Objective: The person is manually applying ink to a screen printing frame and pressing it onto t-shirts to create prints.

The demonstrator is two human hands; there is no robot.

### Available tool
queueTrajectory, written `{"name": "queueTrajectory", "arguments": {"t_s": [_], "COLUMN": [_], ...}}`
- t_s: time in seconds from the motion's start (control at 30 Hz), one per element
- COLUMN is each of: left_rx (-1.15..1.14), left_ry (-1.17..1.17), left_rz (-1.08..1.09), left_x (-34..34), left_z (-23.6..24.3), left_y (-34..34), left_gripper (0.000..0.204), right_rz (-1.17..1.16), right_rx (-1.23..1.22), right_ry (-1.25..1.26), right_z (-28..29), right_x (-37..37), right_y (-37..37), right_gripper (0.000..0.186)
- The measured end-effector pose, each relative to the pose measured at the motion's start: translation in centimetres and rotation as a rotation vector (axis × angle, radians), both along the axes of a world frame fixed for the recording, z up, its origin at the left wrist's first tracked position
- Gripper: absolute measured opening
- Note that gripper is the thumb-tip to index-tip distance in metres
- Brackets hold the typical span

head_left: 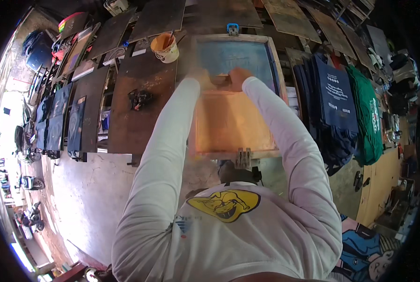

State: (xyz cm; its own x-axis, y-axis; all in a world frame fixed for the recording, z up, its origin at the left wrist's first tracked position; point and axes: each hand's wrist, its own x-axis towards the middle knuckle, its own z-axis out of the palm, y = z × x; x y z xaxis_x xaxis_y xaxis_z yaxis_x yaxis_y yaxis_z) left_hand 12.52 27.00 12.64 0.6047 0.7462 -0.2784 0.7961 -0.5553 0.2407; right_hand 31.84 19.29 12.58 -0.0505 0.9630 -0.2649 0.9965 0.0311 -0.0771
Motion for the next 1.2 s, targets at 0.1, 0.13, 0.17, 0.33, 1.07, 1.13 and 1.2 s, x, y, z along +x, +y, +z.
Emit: {"name": "queueTrajectory", "arguments": {"t_s": [0.1, 0.13, 0.17, 0.33, 1.07, 1.13, 1.2], "left_rx": [-0.038, -0.056, -0.06, -0.021, -0.045, 0.542, 0.349], "left_ry": [-0.01, -0.007, -0.011, 0.023, -0.085, -0.192, -0.213], "left_rz": [0.022, 0.034, 0.035, 0.011, -0.092, -0.174, -0.246], "left_x": [0.1, 0.0, 0.0, -0.3, -8.4, -9.0, -9.4], "left_z": [-0.1, -0.4, -0.8, -2.3, -2.7, -4.4, -6.3], "left_y": [1.8, 2.2, 2.4, 3.2, -15.8, -17.4, -18.0], "left_gripper": [0.058, 0.057, 0.057, 0.059, 0.038, 0.036, 0.039], "right_rz": [0.061, 0.047, 0.032, -0.018, -0.027, -0.041, -0.026], "right_rx": [0.129, 0.073, 0.025, -0.014, 0.151, 0.252, 0.33], "right_ry": [0.204, 0.157, 0.118, 0.129, 0.13, 0.189, 0.163], "right_z": [-0.4, -0.5, -0.7, -1.0, -3.0, -4.5, -6.1], "right_x": [-0.6, -0.8, -1.0, -1.8, -8.8, -9.4, -10.3], "right_y": [1.9, 2.5, 2.9, 3.7, -17.0, -17.9, -18.9], "right_gripper": [0.051, 0.059, 0.069, 0.07, 0.021, 0.021, 0.027]}}
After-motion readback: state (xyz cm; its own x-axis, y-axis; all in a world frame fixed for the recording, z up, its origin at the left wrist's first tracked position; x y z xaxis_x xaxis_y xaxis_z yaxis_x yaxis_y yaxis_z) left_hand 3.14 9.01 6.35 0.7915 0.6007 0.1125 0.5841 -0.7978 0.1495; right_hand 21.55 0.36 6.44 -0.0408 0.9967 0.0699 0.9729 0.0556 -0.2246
